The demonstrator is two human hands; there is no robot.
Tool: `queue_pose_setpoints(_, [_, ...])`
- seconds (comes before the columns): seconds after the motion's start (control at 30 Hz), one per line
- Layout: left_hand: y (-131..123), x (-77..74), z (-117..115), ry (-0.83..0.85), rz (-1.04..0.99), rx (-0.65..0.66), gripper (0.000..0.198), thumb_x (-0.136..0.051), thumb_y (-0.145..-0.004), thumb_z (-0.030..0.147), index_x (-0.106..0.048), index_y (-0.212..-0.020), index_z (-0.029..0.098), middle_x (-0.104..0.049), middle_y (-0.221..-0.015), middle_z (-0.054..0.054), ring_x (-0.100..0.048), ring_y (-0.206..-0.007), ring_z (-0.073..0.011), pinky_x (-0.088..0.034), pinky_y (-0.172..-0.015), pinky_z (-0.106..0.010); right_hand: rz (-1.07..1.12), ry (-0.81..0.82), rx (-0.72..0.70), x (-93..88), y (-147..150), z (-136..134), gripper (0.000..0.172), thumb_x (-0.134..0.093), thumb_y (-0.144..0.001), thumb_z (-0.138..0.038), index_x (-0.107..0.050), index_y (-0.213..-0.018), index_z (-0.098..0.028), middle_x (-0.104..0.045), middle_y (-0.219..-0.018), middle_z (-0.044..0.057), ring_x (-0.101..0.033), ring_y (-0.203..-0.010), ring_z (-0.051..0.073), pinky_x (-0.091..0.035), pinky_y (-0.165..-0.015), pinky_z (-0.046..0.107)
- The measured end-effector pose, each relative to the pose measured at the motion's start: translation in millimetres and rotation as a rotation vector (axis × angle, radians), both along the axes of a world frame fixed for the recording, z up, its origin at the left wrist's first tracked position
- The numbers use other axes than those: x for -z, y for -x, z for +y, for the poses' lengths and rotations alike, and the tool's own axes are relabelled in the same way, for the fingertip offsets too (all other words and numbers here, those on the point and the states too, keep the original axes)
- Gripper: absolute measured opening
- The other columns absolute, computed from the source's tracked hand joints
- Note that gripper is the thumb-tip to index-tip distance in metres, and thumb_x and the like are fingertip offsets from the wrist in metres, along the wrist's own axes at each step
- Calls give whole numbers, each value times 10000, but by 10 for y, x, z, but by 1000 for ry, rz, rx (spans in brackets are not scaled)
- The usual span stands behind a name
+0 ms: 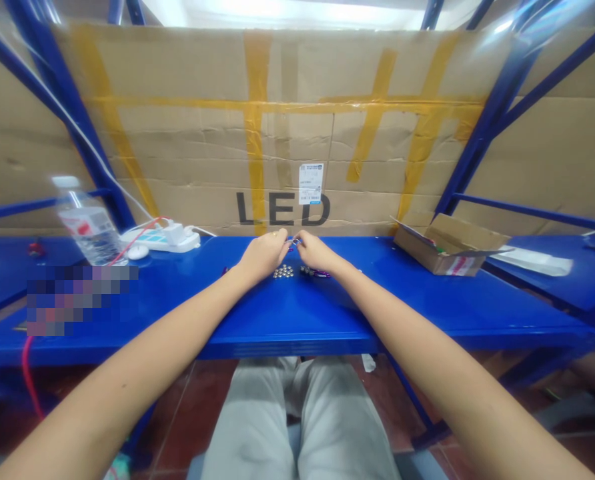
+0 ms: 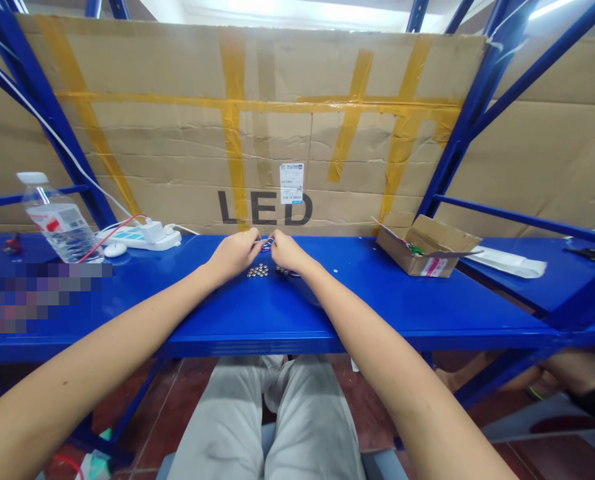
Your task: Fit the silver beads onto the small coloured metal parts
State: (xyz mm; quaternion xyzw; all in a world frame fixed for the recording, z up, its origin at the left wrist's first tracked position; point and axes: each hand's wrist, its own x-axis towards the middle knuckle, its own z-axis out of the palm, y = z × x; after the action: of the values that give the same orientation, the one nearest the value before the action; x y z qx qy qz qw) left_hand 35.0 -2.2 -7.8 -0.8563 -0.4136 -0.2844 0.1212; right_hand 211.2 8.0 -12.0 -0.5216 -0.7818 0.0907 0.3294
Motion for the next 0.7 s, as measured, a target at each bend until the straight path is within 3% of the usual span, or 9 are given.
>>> queue_pose_setpoints(0.17, [70, -11, 56, 141, -185, 52, 177, -490, -985, 339, -585, -1012, 192, -702, -945, -123, -663, -885, -284, -474, -797, -373, 82, 1, -37, -20, -36, -21, 199, -475, -921, -77, -627, -1031, -143, -720, -1006, 124, -649, -959, 214, -496, -872, 330])
queue_pose_setpoints(0.33, [155, 19, 161, 264, -347, 169, 175, -472, -969, 300, -616, -953, 201, -712, -956, -80, -644, -905, -246, -464, -827, -362, 216, 236, -194, -75, -130, -92, 270, -541, -953, -256, -637, -1174, -135, -627, -683, -5, -556, -594, 136, -481, -630, 274])
queue_pose_setpoints(0.4, [168, 22, 172, 299, -385, 194, 196, -471, -965, 310, -625, -925, 196, -714, -928, -66, -636, -881, -231, -464, -823, -355, 209, 228, -196, -89, -157, -110, 316, -595, -937, -334, -652, -1167, -126, -652, -718, 11, -568, -616, 139, -475, -634, 274])
queue_pose_setpoints(0.57, [117, 4, 125, 339, -462, 300, 153, -560, -906, 314, -644, -932, 190, -716, -954, -51, -637, -903, -218, -472, -856, -348, 113, -15, -213, -72, -146, -125, 299, -703, -850, -328, -697, -1085, -144, -732, -1017, 78, -644, -903, 195, -477, -829, 312])
queue_pose_setpoints(0.7, [57, 27, 126, 359, -538, 357, 167, -635, -813, 229, -621, -973, 186, -688, -975, -44, -626, -912, -204, -484, -851, -340, 81, -91, -251, -75, -113, -141, 232, -656, -878, -283, -705, -1061, -150, -735, -967, 61, -638, -870, 195, -459, -808, 303])
